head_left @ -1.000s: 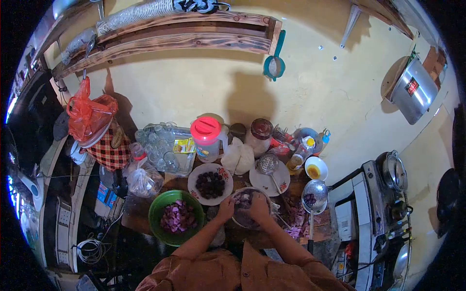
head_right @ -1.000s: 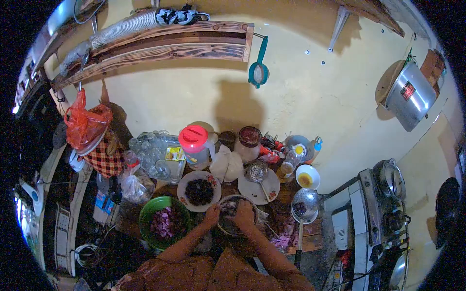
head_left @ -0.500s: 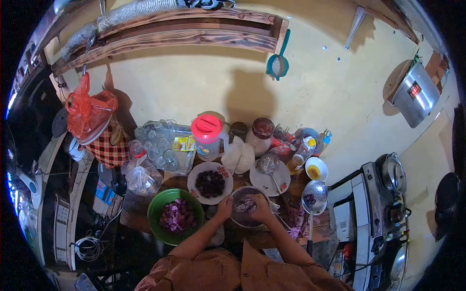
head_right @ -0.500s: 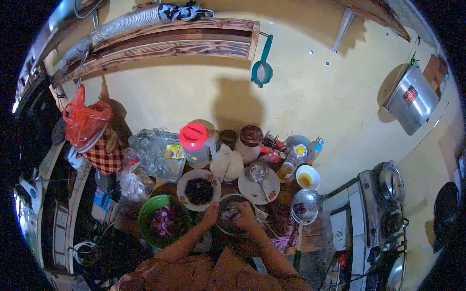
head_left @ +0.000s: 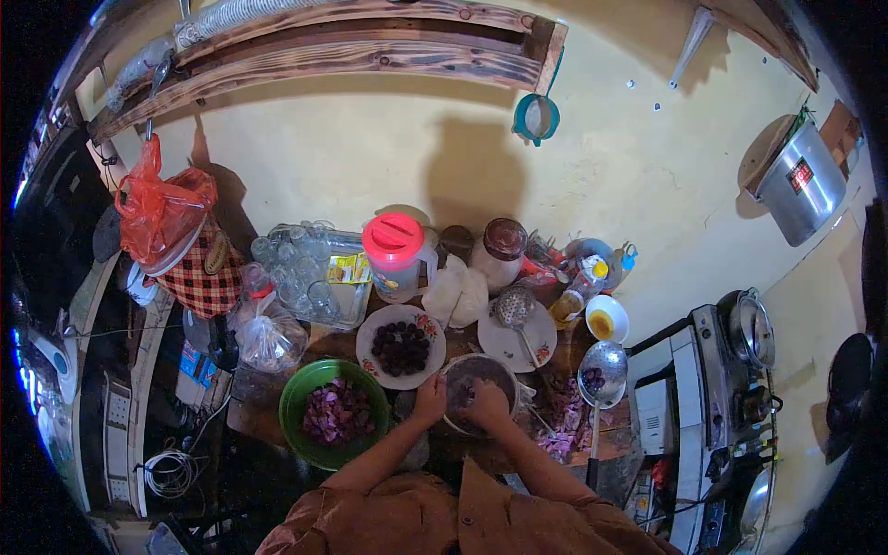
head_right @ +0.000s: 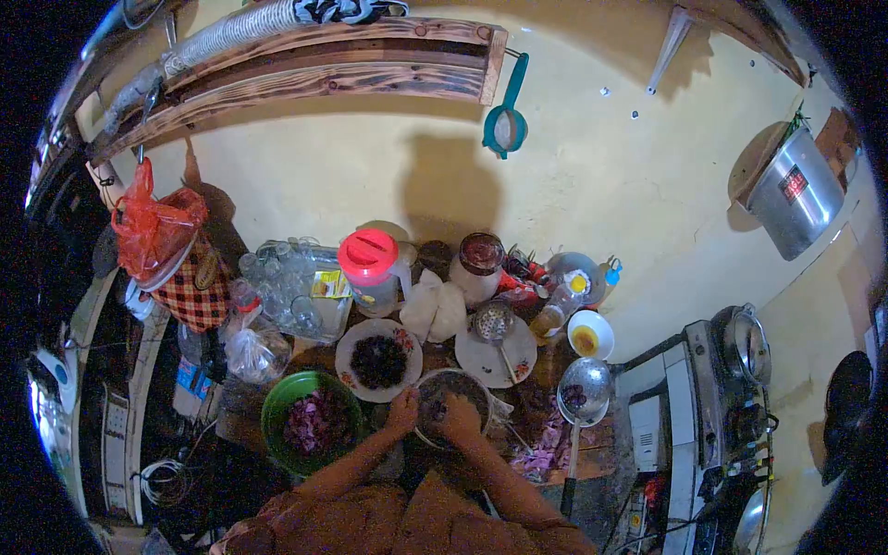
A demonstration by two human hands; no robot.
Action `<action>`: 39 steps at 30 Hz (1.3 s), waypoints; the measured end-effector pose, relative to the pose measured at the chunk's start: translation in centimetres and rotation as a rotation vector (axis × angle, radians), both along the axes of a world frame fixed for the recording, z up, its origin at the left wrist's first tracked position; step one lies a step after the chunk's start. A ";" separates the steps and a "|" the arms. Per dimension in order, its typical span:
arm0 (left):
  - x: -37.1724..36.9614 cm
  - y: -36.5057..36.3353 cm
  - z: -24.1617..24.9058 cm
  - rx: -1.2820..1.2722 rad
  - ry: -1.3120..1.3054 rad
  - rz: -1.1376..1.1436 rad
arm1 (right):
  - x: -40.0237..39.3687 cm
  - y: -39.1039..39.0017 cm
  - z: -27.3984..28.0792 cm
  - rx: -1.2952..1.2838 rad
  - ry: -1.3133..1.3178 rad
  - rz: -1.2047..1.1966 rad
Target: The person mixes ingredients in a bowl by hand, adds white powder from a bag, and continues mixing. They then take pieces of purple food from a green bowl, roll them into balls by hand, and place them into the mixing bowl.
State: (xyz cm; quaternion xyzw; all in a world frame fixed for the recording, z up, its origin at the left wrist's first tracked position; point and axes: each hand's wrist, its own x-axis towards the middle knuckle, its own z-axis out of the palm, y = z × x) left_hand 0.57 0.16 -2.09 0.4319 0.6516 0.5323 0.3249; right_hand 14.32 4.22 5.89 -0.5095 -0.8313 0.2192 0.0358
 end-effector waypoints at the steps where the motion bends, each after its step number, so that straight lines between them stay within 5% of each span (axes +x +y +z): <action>1: -0.2 0.0 0.5 -0.001 0.016 -0.018 | -0.5 0.0 0.5 0.029 -0.109 0.014; 11: -0.2 0.1 2.1 -0.088 0.074 -0.010 | -1.8 2.6 -3.5 0.147 -0.252 0.037; 17: -0.7 0.4 0.1 -0.119 0.124 -0.007 | -0.3 2.6 -1.1 0.116 0.000 -0.066; 19: -0.8 0.2 0.5 -0.101 0.129 -0.081 | 0.1 2.2 0.0 0.221 0.367 -0.050; 22: -0.6 0.3 0.6 -0.064 0.143 -0.072 | 0.8 0.6 2.2 0.243 0.487 0.090; 26: -0.5 0.3 0.7 -0.135 0.110 -0.084 | 3.2 0.8 0.0 0.202 0.277 0.245; 31: -0.7 0.1 1.1 -0.141 0.140 -0.115 | 1.3 0.5 -2.7 0.058 0.203 0.000; 39: -0.5 0.2 1.2 -0.107 0.209 -0.076 | -0.5 1.1 -5.4 0.075 -0.116 -0.069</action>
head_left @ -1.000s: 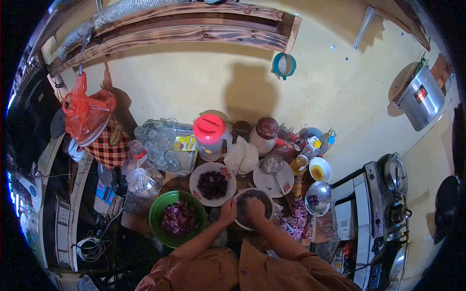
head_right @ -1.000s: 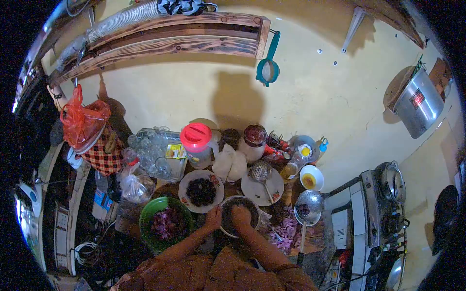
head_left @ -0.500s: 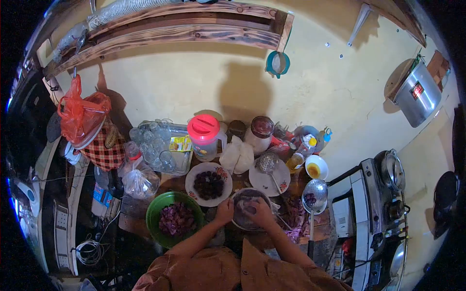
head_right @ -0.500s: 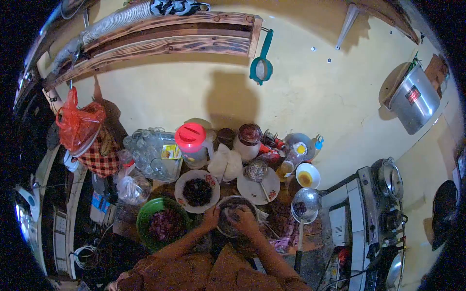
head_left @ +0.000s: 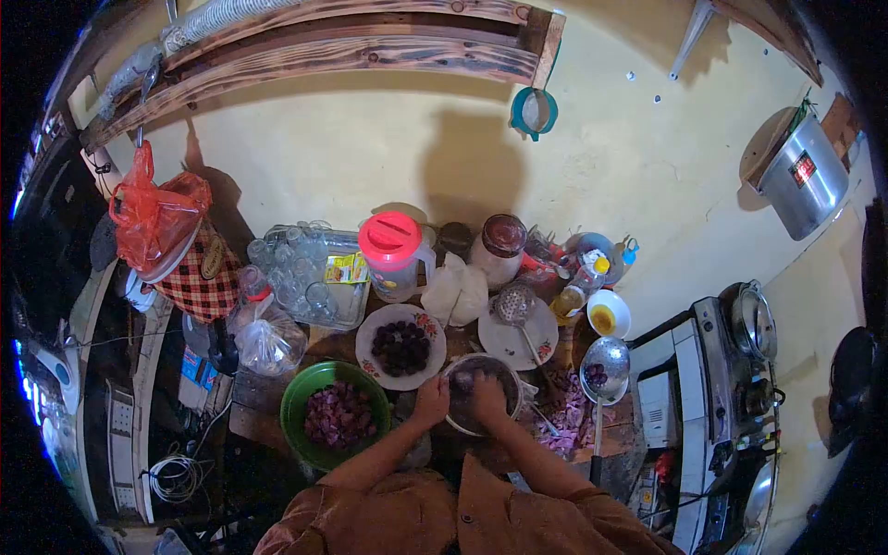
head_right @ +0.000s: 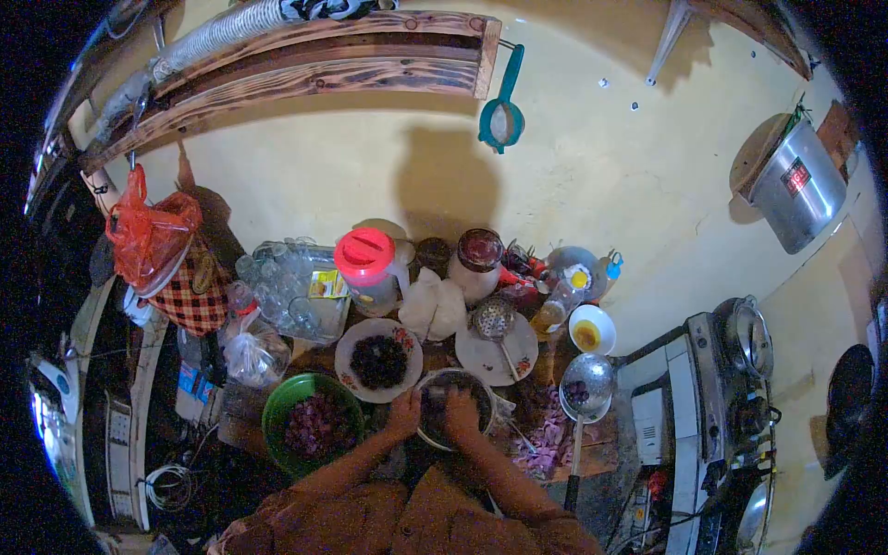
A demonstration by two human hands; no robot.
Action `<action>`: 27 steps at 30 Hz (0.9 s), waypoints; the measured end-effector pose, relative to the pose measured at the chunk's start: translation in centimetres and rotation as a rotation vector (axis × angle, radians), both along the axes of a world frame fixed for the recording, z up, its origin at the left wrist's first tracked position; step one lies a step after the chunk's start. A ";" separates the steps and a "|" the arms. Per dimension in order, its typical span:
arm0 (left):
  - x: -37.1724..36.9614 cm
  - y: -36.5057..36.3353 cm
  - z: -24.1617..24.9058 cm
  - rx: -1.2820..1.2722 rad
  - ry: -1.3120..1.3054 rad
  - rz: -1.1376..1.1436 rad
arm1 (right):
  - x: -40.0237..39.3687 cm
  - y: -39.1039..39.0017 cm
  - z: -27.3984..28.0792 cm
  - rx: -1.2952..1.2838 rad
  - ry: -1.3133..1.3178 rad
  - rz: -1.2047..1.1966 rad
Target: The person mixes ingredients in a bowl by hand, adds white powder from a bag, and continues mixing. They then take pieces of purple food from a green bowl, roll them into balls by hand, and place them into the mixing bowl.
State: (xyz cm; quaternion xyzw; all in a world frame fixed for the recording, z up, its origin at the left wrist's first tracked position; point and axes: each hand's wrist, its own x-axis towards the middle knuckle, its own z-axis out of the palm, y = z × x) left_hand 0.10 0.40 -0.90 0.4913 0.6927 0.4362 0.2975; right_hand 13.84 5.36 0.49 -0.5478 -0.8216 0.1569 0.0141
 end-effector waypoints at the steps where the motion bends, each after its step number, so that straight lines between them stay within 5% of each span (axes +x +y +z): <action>1: 0.0 0.0 0.0 0.016 0.032 0.007 | -0.1 0.4 -0.5 0.009 -0.028 -0.018; 8: 0.2 -0.2 0.5 -0.053 0.034 0.005 | 0.6 1.1 0.0 0.025 0.026 -0.003; 10: 0.3 -0.3 1.0 -0.018 0.008 0.009 | 0.5 1.9 1.6 -0.219 -0.043 -0.001; 13: 0.7 0.3 0.7 -0.162 0.008 0.106 | 1.0 1.5 2.7 -0.091 0.147 -0.065; 17: 0.9 -0.1 -1.5 0.023 0.154 0.153 | 1.9 -0.4 4.3 0.152 0.180 -0.161; 19: 0.6 0.1 -1.1 -0.087 0.061 0.026 | 3.5 -0.2 3.8 0.129 0.265 0.297; 20: 0.7 0.1 -0.9 -0.088 0.062 0.021 | 4.2 -0.1 3.5 0.129 0.266 0.292; 22: 0.8 0.4 -1.4 -0.039 0.072 0.036 | 4.4 -0.2 6.4 -0.354 0.340 0.148; 23: 0.7 0.4 -1.6 -0.039 0.071 0.035 | 4.2 0.0 7.0 -0.354 0.339 0.147; 25: 0.5 0.3 -1.4 -0.010 0.057 -0.009 | 3.2 0.1 7.6 0.032 0.188 0.159; 27: 0.7 0.0 -0.5 -0.011 0.073 0.008 | 2.0 -0.1 3.4 0.074 0.194 0.140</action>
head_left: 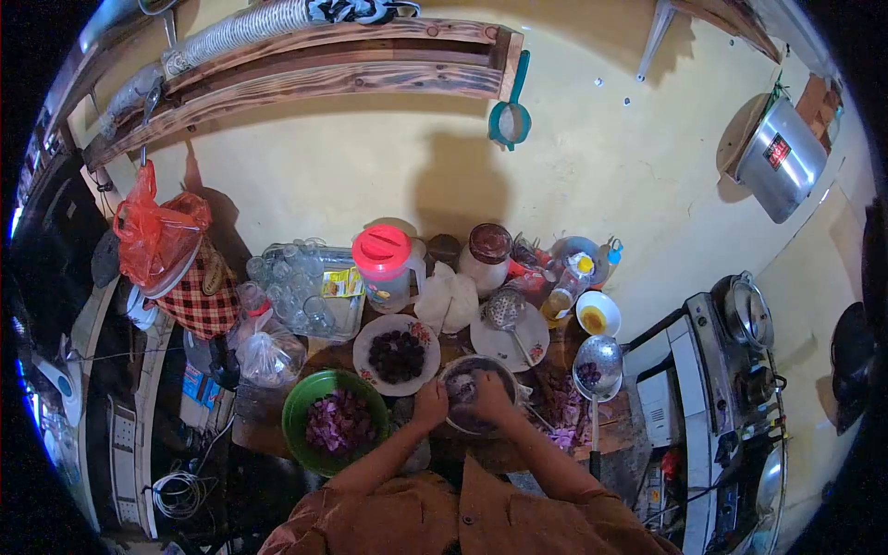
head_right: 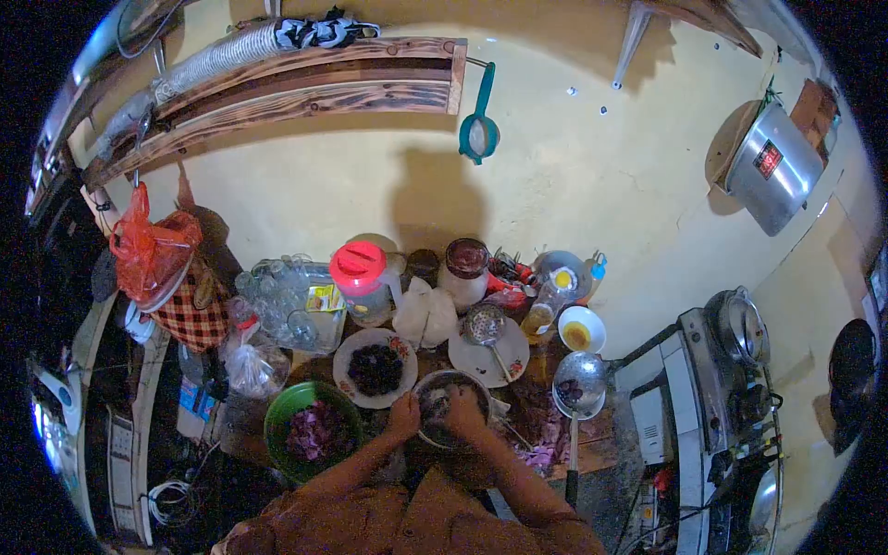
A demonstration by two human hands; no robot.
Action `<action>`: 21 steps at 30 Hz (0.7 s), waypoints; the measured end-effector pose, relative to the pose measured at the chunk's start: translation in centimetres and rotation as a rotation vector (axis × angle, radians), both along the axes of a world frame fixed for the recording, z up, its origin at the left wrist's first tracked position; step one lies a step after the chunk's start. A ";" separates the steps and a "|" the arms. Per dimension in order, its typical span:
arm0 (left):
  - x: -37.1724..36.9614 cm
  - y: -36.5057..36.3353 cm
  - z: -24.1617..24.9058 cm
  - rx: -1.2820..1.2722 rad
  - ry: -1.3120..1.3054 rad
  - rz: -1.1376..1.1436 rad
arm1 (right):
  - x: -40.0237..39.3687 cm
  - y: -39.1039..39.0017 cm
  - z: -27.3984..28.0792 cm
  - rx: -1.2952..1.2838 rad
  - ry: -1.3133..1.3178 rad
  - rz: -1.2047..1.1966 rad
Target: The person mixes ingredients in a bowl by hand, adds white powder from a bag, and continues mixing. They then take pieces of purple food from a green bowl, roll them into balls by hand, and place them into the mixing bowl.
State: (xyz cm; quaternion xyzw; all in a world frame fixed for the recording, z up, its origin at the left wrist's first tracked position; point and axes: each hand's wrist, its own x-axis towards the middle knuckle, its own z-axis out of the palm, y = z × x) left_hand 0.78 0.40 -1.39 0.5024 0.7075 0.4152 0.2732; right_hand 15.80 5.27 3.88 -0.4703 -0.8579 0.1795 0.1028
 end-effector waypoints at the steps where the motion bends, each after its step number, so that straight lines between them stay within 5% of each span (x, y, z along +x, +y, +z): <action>1: 0.0 0.0 0.2 0.002 0.016 0.015 | -0.8 -0.2 -1.0 0.042 0.010 -0.025; 8: 0.0 -0.1 0.5 0.022 0.107 -0.002 | -3.3 0.4 -2.4 -0.163 -0.250 -0.188; 17: 0.2 0.2 0.3 0.075 0.071 0.073 | -2.4 2.5 -4.2 -0.152 -0.209 -0.166; 20: -0.2 0.6 1.2 0.001 0.031 0.043 | -1.2 3.0 -5.4 -0.176 -0.127 -0.142; 21: -0.1 0.6 1.0 0.005 0.023 0.062 | -1.0 2.8 -4.8 -0.129 0.098 -0.149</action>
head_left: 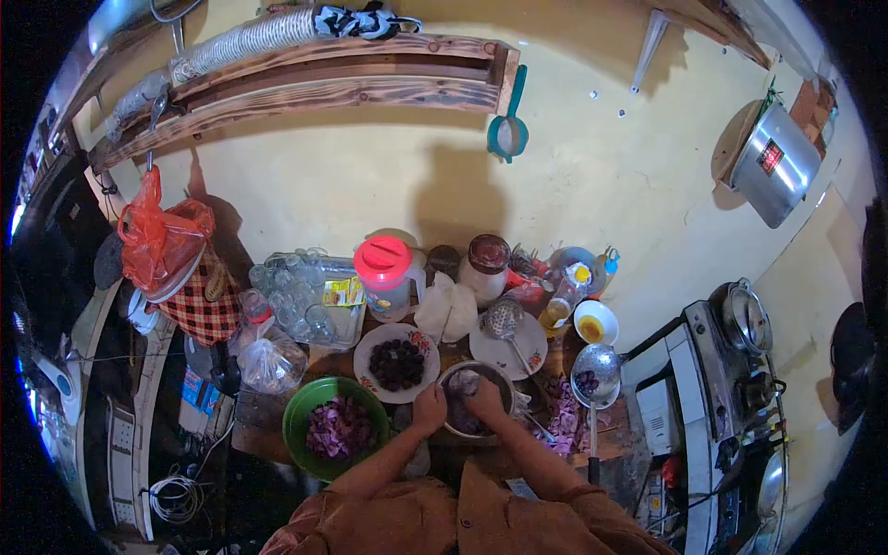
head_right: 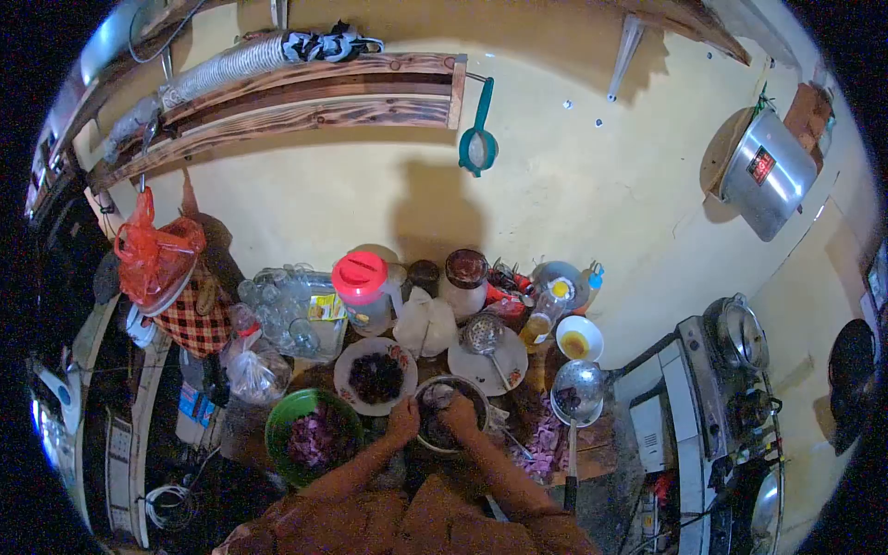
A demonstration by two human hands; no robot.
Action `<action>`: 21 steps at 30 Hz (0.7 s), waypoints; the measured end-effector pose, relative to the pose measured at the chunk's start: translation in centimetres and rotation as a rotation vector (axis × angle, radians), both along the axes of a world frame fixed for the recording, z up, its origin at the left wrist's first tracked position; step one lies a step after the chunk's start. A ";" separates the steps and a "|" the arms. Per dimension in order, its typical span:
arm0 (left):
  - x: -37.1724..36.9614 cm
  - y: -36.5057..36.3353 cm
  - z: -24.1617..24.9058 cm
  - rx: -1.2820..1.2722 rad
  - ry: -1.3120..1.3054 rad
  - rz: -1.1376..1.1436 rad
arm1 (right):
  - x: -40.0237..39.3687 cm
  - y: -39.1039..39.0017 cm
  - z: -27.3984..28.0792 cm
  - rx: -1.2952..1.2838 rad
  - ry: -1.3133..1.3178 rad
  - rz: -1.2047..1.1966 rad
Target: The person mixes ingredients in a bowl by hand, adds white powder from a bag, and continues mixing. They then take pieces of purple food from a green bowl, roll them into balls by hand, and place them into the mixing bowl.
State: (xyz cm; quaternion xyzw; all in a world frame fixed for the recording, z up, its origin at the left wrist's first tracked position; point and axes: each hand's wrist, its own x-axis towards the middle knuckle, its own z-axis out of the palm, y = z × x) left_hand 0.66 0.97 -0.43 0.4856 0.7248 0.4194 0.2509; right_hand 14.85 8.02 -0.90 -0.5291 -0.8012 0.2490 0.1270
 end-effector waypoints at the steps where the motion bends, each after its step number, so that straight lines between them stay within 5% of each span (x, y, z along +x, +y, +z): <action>1: 0.0 -0.1 -0.3 0.000 -0.010 0.018 | 0.1 -0.3 0.6 0.058 0.217 -0.023; 4: -0.1 -0.3 -1.4 0.050 -0.035 0.017 | 0.6 -2.8 6.6 -0.062 0.492 -0.094; 7: -0.3 -0.4 -2.2 0.042 -0.024 -0.086 | 1.1 -3.3 5.8 0.215 0.280 -0.058; 10: 0.0 -0.2 -1.9 -0.009 0.090 -0.036 | 1.2 -3.6 6.6 -0.020 0.410 -0.115; 14: -0.4 -0.4 -1.1 -0.113 0.058 -0.092 | 1.9 -4.3 9.0 -0.009 0.406 -0.233; 16: -0.4 -0.7 -0.6 -0.107 0.049 -0.132 | 2.8 -3.5 8.8 0.244 0.454 0.161; 17: -0.2 -0.7 -0.4 -0.111 0.044 -0.130 | 3.4 -3.4 8.7 0.239 0.450 0.162; 19: 0.3 -0.6 -0.3 -0.059 0.095 -0.047 | 4.1 -3.9 9.6 -0.032 -0.004 0.250; 21: 0.3 -0.5 -0.3 -0.066 0.078 -0.037 | 3.0 -4.5 10.3 -0.038 -0.074 0.191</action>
